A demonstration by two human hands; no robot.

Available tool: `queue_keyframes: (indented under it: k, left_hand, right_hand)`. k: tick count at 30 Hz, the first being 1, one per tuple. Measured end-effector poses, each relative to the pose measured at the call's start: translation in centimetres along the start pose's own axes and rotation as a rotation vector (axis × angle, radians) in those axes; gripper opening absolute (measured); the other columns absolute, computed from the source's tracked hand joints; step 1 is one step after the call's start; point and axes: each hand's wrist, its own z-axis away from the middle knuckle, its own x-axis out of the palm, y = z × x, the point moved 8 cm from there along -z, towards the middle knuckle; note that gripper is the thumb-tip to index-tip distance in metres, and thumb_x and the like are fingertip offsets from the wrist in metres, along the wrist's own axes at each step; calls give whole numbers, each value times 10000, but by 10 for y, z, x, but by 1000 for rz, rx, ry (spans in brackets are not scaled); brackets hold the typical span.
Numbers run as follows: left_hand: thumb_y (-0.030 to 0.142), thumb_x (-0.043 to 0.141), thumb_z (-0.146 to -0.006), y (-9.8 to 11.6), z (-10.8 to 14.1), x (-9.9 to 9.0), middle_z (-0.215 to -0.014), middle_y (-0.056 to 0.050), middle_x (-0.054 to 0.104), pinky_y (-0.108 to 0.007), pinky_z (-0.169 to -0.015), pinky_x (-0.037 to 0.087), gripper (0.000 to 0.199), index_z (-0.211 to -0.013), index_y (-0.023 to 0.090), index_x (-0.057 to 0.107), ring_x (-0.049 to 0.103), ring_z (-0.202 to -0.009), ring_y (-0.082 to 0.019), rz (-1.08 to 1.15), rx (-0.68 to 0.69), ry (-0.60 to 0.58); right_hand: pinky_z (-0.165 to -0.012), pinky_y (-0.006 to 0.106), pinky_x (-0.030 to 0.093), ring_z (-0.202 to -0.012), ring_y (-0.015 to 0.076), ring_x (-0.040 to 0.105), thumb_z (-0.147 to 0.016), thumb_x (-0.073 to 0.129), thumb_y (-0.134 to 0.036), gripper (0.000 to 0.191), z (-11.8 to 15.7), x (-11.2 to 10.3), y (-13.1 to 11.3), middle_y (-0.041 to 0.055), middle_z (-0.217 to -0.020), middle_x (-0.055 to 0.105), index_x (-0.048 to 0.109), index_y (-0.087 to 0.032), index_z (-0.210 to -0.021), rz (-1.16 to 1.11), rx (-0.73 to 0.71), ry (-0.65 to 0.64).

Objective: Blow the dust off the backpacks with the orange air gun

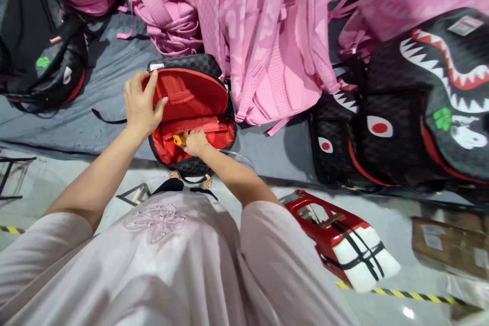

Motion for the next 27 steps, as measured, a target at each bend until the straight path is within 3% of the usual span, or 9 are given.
queue_keyframes:
  k: [3, 5, 7, 9, 12, 17, 20, 24, 27]
  left_hand:
    - [445, 514, -902, 0, -2, 7, -1488, -164, 413, -547, -1048, 357, 650, -1486, 206, 360, 341, -1344, -378, -76, -64, -87]
    - [422, 552, -845, -4, -6, 14, -1497, -131, 420, -593, -1028, 366, 738, -1511, 230, 299, 282, -1363, -392, -92, -99, -121]
    - [409, 559, -816, -11, -11, 20, -1502, -112, 422, -613, -1026, 367, 777, -1518, 245, 270, 252, -1376, -394, -91, -133, -126]
    - [416, 521, -854, -19, -16, 25, -1516, -119, 407, -587, -1046, 363, 715, -1511, 238, 303, 284, -1380, -379, -77, -154, -108]
    - [436, 453, -927, -31, -22, 33, -1539, -141, 380, -522, -1081, 351, 600, -1482, 226, 373, 354, -1372, -344, -57, -150, -81]
    - [468, 409, -960, -46, -26, 54, -1566, -130, 358, -521, -1107, 321, 560, -1467, 230, 415, 359, -1389, -339, -52, -149, -163]
    - [522, 364, -965, -58, -25, 64, -1589, -120, 324, -548, -1116, 298, 590, -1485, 245, 402, 342, -1407, -353, -35, -203, -210]
    - [721, 441, -861, -62, -20, 81, -1623, -133, 246, -573, -1149, 237, 835, -1534, 241, 325, 271, -1448, -385, 21, -102, -338]
    - [815, 471, -781, -63, -16, 92, -1635, -157, 197, -555, -1172, 208, 1010, -1566, 218, 250, 227, -1472, -388, 49, -72, -372]
  right_hand:
    - [-911, 436, 410, -1062, 350, 614, -958, 473, -499, 553, -1, 7, 37, 271, -1164, 626, 507, -34, -1257, -168, 383, 101]
    - [-831, 397, 448, -1013, 339, 645, -990, 400, -471, 521, 18, 19, 72, 276, -1103, 651, 515, -22, -1227, -305, 730, 133]
    - [-752, 361, 461, -960, 321, 671, -1024, 289, -432, 510, 35, 28, 88, 276, -1036, 671, 520, -15, -1204, -370, 925, 122]
    - [-729, 329, 455, -940, 296, 683, -1033, 277, -442, 494, 38, 29, 84, 244, -1010, 689, 515, -45, -1207, -357, 874, 141]
    - [-723, 286, 438, -903, 269, 689, -971, 477, -534, 486, 29, 31, 61, 170, -981, 711, 516, -109, -1204, -356, 630, 171]
    - [-700, 279, 425, -868, 248, 679, -1028, 352, -381, 358, 47, 46, 83, 181, -949, 705, 556, -95, -1093, -507, 905, 320]
    - [-694, 270, 426, -825, 229, 658, -961, 492, -435, 307, 42, 55, 84, 123, -888, 696, 572, -147, -1032, -672, 732, 353]
    - [-571, 233, 434, -610, 154, 575, -989, 307, -510, 387, 46, 77, 95, 40, -718, 601, 496, -203, -846, -1354, 840, 449]
    - [-505, 203, 431, -482, 108, 457, -990, 230, -496, 391, 16, 81, 69, -25, -622, 481, 388, -235, -746, -1984, 661, 320]
